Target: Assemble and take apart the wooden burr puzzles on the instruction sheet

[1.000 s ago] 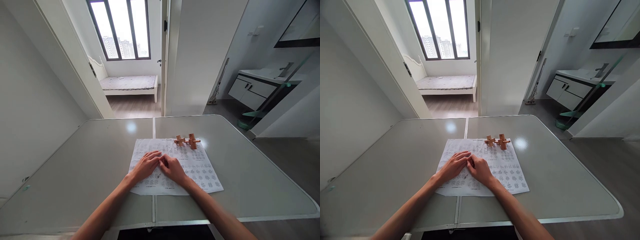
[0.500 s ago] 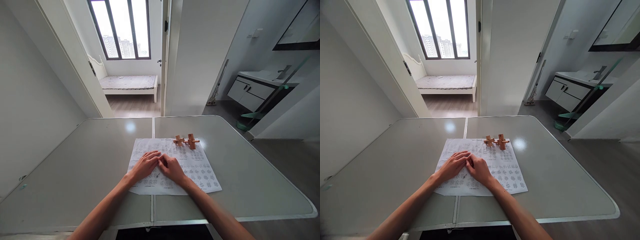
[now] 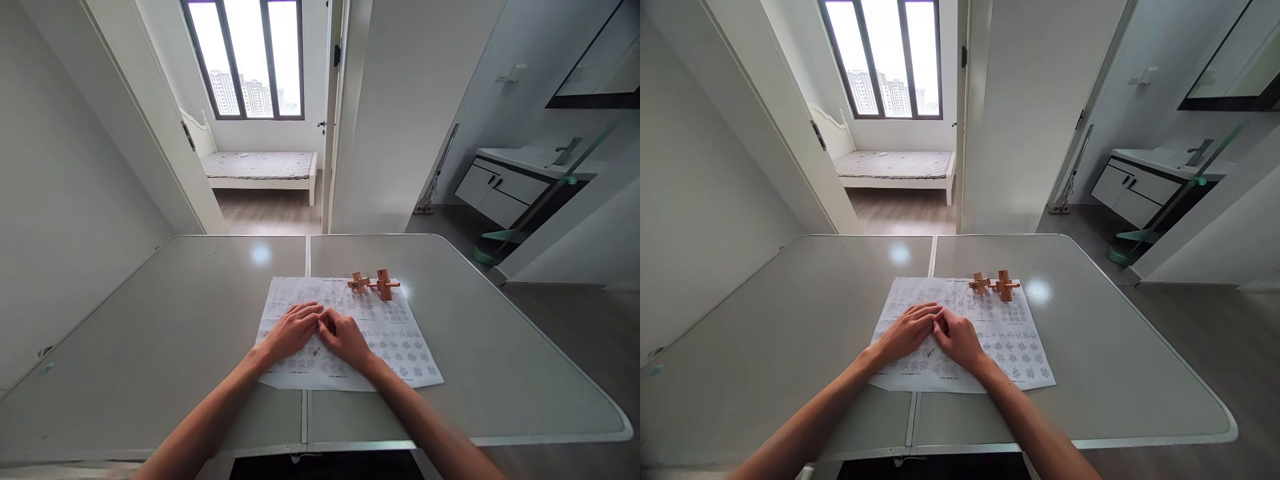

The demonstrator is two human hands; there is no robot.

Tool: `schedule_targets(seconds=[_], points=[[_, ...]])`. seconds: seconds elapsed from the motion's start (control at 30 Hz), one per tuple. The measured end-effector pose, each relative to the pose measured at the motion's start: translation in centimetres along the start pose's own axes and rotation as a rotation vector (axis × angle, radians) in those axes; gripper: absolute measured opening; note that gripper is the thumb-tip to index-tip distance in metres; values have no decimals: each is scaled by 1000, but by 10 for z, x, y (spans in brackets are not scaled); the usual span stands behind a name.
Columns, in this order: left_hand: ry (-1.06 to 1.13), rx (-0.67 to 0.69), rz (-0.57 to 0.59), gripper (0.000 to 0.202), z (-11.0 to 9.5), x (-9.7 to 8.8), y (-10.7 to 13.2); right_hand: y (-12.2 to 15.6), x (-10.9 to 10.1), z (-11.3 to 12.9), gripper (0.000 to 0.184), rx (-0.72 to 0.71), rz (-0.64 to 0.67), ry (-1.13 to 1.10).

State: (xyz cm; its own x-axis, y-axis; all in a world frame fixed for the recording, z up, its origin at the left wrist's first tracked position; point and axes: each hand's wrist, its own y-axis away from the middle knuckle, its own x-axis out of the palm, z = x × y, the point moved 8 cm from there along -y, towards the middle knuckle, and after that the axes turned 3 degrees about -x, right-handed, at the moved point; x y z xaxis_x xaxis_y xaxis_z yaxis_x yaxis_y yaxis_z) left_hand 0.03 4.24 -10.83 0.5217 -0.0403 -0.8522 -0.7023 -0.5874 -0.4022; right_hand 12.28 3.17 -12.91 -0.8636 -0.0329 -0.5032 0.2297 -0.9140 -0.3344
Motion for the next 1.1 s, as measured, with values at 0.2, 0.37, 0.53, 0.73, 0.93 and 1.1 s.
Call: schedule_targets(seconds=[0.2, 0.37, 0.53, 0.73, 0.93, 1.1], points=[[-14, 1, 13, 28, 2, 3, 0, 0, 1, 0, 14, -12, -3, 1], [-11, -8, 20, 28, 3, 3, 1, 0, 1, 0, 15, -1, 1, 0], [-9, -8, 24, 28, 2, 2, 1, 0, 2, -1, 17, 0, -4, 3], [-20, -21, 22, 28, 2, 2, 1, 0, 1, 0, 16, -6, -4, -2], [-33, -19, 18, 29, 4, 5, 2, 0, 2, -1, 16, 0, -4, -6], [-25, -19, 5, 32, 4, 5, 2, -1, 1, -1, 18, 15, -14, -19]])
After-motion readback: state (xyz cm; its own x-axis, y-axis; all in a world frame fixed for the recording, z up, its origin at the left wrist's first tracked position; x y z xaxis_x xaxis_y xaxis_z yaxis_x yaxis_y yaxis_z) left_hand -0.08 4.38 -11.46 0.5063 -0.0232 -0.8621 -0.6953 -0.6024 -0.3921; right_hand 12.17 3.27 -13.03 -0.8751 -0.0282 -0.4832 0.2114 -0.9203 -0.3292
